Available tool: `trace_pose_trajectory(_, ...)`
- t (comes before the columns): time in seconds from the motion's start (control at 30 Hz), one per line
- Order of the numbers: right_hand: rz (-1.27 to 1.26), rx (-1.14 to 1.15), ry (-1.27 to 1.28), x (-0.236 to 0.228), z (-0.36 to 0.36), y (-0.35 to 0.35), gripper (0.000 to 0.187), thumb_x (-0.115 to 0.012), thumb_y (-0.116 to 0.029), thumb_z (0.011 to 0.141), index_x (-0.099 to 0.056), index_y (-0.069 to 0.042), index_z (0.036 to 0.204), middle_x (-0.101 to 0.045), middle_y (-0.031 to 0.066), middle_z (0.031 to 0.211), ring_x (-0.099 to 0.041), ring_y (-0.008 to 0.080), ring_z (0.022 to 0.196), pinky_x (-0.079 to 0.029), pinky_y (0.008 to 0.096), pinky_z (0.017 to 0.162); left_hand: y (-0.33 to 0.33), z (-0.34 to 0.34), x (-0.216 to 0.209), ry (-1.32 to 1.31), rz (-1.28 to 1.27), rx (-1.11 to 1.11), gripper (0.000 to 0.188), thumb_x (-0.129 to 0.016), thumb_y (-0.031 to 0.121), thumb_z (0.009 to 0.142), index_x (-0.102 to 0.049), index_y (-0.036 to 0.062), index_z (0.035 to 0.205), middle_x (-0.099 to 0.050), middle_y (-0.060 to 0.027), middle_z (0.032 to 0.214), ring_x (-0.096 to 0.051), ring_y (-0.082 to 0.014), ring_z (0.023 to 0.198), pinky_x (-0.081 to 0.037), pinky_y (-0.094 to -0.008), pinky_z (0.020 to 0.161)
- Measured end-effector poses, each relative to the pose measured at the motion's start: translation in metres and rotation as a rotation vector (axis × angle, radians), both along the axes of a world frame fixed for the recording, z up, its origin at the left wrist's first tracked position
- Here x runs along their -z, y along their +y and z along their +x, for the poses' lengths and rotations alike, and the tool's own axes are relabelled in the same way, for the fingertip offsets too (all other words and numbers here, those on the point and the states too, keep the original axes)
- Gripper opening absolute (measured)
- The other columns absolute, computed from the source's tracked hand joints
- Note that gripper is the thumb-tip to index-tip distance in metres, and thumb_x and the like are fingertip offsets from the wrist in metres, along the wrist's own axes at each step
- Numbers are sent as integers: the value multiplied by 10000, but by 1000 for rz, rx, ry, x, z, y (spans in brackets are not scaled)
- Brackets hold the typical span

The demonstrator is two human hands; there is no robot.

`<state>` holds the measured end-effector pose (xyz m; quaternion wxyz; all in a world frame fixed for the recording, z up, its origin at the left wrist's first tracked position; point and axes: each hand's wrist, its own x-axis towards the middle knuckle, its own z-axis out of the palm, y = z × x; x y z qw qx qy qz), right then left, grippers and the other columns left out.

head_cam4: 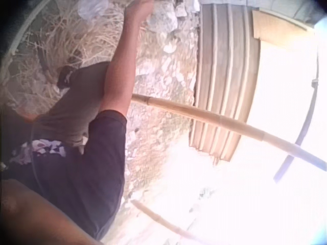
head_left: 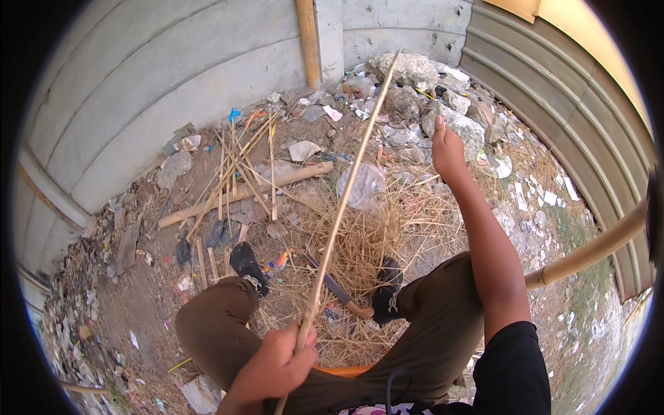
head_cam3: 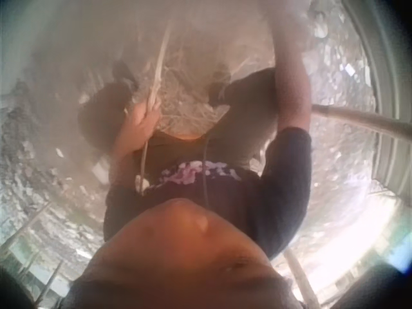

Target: The person sits on the ground and uses a knife to shave and shape a long piece of wood. They then use a machete to further refine the wood's shape, followed by a utility knife for finer adjustments.

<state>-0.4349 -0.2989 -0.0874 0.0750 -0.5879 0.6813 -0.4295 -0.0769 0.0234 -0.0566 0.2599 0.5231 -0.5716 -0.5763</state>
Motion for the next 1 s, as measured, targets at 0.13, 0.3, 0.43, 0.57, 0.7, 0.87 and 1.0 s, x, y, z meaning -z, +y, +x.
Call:
trace_pose_trajectory(0.13, -78, -279, -223, -3, 50, 22, 628, -329, -550, 1062, -599, -23, 853, -502, 46, 602, -495, 180, 563, -407, 343, 588, -18, -2, -3, 268, 168, -92, 155, -450, 20, 921, -448, 14, 1076, -488, -30, 701, -458, -104, 554, -412, -277, 518)
trace_pose_trajectory(0.3, 2, -759, 19, -47, 135, 115, 495, -363, -449, 1072, -564, -12, 954, -587, 179, 641, -622, 382, 626, -482, 485, 630, -21, -4, -1, 317, 129, -224, 251, -428, 44, 966, -399, 16, 1214, -485, -41, 704, -434, -93, 529, -416, -257, 495)
trace_pose_trajectory(0.43, 30, -935, 302, -36, 160, 158, 419, -434, -407, 1053, -546, -15, 955, -592, 168, 588, -616, 406, 531, -488, 495, 511, -24, -2, -2, 281, 147, -217, 234, -446, 197, 1056, -446, 16, 1205, -494, -35, 698, -438, -78, 510, -419, -242, 472)
trace_pose_trajectory(0.57, -131, -959, 506, -23, 167, 170, 403, -485, -393, 1034, -530, -20, 888, -582, 144, 560, -592, 331, 434, -451, 427, 403, -20, -1, -2, 252, 112, -265, 323, -427, 325, 1086, -509, 19, 1150, -517, -21, 681, -453, -61, 479, -392, -222, 431)
trace_pose_trajectory(0.7, -202, -920, 597, -23, 167, 169, 393, -517, -410, 1016, -522, -44, 873, -582, 117, 584, -592, 312, 447, -439, 418, 407, -18, -4, -2, -36, -70, -286, 309, -421, 305, 1088, -536, 19, 1098, -531, -11, 635, -488, -66, 466, -391, -236, 417)
trace_pose_trajectory(0.87, -258, -855, 679, -13, 168, 160, 434, -542, -462, 995, -516, -59, 838, -591, 104, 600, -595, 282, 442, -436, 397, 392, -18, 4, 7, -138, -168, -243, 308, -424, 299, 1086, -539, 13, 1081, -518, -11, 593, -493, -73, 449, -404, -251, 423)
trace_pose_trajectory(1.0, -226, -760, 688, -15, 165, 144, 439, -548, -467, 991, -515, -59, 834, -576, 100, 558, -582, 289, 422, -435, 399, 389, -11, 3, 11, -148, -155, -244, 297, -433, 293, 1083, -543, 18, 1073, -524, -11, 588, -509, -83, 454, -422, -264, 443)
